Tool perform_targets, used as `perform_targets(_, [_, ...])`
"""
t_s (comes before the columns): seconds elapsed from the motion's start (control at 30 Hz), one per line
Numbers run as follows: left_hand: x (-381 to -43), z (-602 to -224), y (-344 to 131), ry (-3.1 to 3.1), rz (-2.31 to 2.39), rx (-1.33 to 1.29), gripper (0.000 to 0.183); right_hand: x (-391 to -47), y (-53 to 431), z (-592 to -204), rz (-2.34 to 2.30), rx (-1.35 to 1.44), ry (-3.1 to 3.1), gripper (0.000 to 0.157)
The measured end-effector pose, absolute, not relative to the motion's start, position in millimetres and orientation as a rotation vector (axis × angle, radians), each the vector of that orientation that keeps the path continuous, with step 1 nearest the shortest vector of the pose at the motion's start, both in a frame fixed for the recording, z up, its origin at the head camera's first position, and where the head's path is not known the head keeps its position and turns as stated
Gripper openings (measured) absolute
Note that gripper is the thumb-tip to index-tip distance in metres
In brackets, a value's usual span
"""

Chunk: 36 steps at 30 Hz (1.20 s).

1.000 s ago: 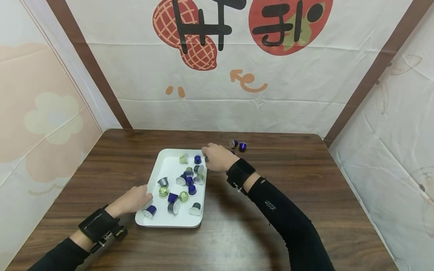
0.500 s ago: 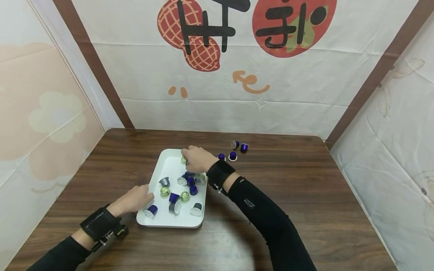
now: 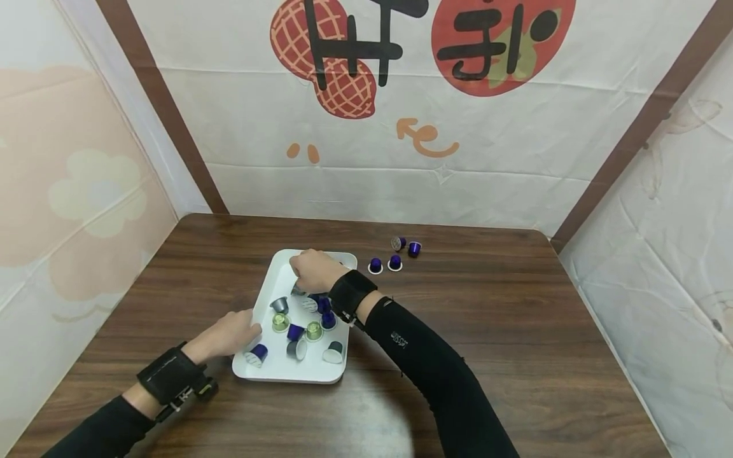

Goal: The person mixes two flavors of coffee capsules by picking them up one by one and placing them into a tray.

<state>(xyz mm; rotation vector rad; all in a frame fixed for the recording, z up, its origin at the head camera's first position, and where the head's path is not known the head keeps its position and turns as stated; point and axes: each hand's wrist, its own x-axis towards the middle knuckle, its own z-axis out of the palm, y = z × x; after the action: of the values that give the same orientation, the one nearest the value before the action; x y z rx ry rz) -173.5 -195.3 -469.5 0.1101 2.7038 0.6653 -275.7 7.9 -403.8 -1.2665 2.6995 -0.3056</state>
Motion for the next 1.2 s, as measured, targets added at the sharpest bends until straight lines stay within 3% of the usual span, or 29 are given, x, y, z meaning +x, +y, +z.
perform_targets(0.33, [-174,-468,-194,2.705,0.667,0.114,0.046,-283,19,-404,-0.31,-1.262,2.729,0.002])
perform_targets(0.67, [-173,-470,-196,2.7,0.673,0.083,0.044,-307,72,-400,-0.276,-1.037,2.77,0.023])
perform_targets(1.2, [-173,-470,-196,2.69,0.692,0.098,0.044,-325,112,-431,-0.094,-0.777,2.825,0.034])
